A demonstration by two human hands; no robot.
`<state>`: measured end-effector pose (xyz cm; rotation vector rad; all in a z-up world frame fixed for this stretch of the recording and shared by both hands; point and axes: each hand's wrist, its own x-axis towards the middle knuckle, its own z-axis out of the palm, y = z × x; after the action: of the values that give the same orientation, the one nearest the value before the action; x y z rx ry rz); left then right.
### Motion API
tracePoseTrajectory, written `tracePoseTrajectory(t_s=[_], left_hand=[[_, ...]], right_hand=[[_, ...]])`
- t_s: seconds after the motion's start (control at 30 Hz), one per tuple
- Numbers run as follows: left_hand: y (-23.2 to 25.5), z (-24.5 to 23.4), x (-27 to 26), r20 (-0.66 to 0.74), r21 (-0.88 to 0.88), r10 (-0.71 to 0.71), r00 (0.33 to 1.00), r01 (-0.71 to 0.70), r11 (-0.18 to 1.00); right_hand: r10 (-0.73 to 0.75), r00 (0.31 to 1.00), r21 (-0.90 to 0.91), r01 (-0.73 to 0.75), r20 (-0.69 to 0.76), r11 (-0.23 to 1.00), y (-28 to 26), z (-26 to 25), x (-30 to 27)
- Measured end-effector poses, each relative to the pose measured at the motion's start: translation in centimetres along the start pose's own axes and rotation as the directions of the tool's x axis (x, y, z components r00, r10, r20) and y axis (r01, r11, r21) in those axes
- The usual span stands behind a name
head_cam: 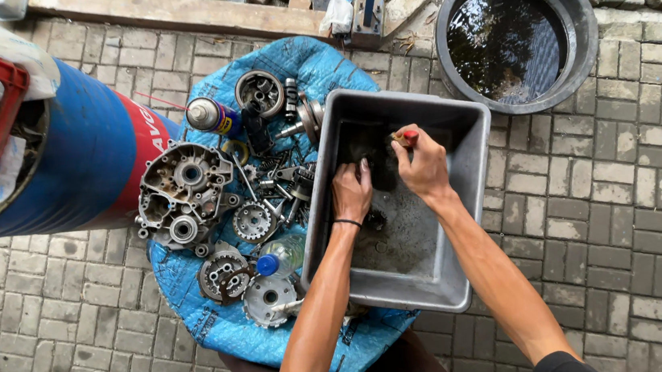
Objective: The person scrubs a metal mechanical part with a brush in a tray of liquid, then wipes it with a cloth. They place the cleaned part on a nearby surface and pick up another part to repeat the cleaning process.
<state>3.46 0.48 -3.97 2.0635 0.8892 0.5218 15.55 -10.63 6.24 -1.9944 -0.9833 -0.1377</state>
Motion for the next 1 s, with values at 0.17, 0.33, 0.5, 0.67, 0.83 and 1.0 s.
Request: tracePoseTrajectory(t_s=[0.17, 0.33, 0.5, 0.67, 0.83, 1.0], left_hand=[[1.7, -1.5, -0.7, -0.07, 0.083, 0.074, 0.995, -0.068, 0.994], [0.4, -0.8, -0.2, -0.06, -0.102, 0.015, 0.998, -0.021, 0.995], [-0.1, -0.3, -0.6, 0.013, 0.005, 0.005, 1.0, -0.005, 1.0], [1.3, -2.3, 0.0, 0.104, 0.003, 0.14, 0.985, -0.141, 0.99], [3.6, -4.3, -1.2, 0.408, 0.008, 0.265, 0.874, -0.293, 0.956], [1.2, -1.7, -0.7, 0.319, 0.035, 0.216, 0.923, -0.24, 0.97]], right_hand=[[0.035, 0.999, -0.011, -0.035, 0.003, 0.999, 0.2, 0.2, -0.2], [0.061, 0.998, 0.092, -0.062, 0.016, 0.994, -0.8, 0.2, -0.1], [0.032, 0.999, 0.143, -0.035, 0.024, 0.989, -1.5, 0.2, 0.0], [0.024, 1.0, 0.135, -0.023, -0.009, 0.991, -1.7, -0.2, 0.5], [0.044, 0.999, 0.084, -0.042, -0.024, 0.996, -1.1, -0.5, 0.0], [0.03, 0.999, 0.118, -0.029, -0.012, 0.993, -1.7, -0.6, 0.4]])
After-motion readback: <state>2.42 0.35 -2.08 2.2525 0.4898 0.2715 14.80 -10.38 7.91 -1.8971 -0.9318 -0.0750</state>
